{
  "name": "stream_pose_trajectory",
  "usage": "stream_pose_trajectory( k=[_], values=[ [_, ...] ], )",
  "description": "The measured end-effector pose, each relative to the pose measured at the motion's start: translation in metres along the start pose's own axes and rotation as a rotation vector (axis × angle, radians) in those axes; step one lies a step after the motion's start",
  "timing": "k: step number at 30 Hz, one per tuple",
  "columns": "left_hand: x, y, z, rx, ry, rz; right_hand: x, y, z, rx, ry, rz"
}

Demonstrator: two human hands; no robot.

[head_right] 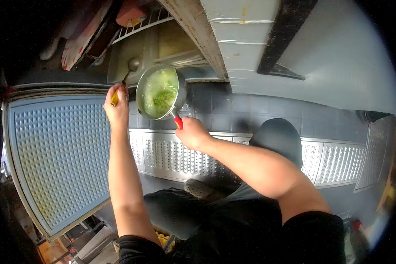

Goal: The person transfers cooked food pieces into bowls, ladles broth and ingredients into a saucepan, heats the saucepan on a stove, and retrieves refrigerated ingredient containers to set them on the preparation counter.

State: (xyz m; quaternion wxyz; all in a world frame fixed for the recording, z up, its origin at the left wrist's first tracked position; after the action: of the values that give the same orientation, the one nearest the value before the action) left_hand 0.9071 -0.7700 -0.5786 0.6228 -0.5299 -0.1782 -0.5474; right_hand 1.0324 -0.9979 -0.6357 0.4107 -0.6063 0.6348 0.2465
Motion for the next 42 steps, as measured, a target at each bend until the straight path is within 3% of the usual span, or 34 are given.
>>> stream_pose_trajectory(
  k=[2, 5, 13, 16, 21, 23, 24, 26, 29, 33, 35, 42],
  values=[
    [0.005, 0.005, 0.007, 0.11, -0.229, -0.332, 0.0, 0.001, 0.001, 0.003, -0.012, -0.01],
    [0.017, -0.001, 0.014, 0.355, -0.383, -0.592, 0.005, 0.003, 0.003, 0.021, -0.05, -0.036],
    [0.086, -0.052, -0.039, 0.377, -0.28, -0.658, 0.002, 0.001, 0.007, 0.012, -0.038, -0.025],
    [0.082, -0.05, -0.051, 0.231, -0.219, -0.444, 0.006, 0.004, 0.012, -0.001, -0.035, 0.001],
    [0.045, -0.023, -0.023, -0.191, 0.395, 0.398, -0.011, -0.005, -0.002, -0.035, 0.03, 0.05],
    [0.031, -0.01, -0.01, -0.217, 0.322, 0.351, -0.008, -0.002, -0.002, -0.034, 0.04, 0.085],
    [0.025, -0.007, -0.005, -0.219, 0.269, 0.34, 0.006, 0.004, 0.007, 0.032, -0.079, -0.012],
    [0.005, 0.002, 0.007, -0.159, 0.11, 0.228, 0.001, 0.002, 0.002, 0.007, -0.017, 0.044],
    [-0.007, 0.008, 0.015, 0.113, -0.322, -0.489, 0.0, 0.0, -0.001, -0.001, -0.007, 0.046],
    [0.004, -0.008, 0.015, 0.377, -0.421, -0.725, -0.007, -0.003, -0.004, -0.05, 0.069, 0.106],
    [0.021, -0.022, 0.007, 0.403, -0.412, -0.766, 0.007, 0.004, 0.007, 0.008, -0.005, 0.022],
    [0.086, -0.055, -0.062, 0.263, -0.193, -0.617, 0.009, 0.008, 0.009, 0.038, -0.029, -0.014]
  ],
)
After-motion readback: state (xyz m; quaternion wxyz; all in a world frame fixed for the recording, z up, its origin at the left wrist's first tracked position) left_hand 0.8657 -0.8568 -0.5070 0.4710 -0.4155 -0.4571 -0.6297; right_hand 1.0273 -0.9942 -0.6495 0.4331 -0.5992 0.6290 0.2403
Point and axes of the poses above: each hand's wrist, its own z-axis towards the middle knuckle, its own y-axis out of the palm, x = y × z, the point moved 1 cm from there along z, towards the middle knuckle, and after that the axes turned 5 degrees about -z, right-handed, at the moved point
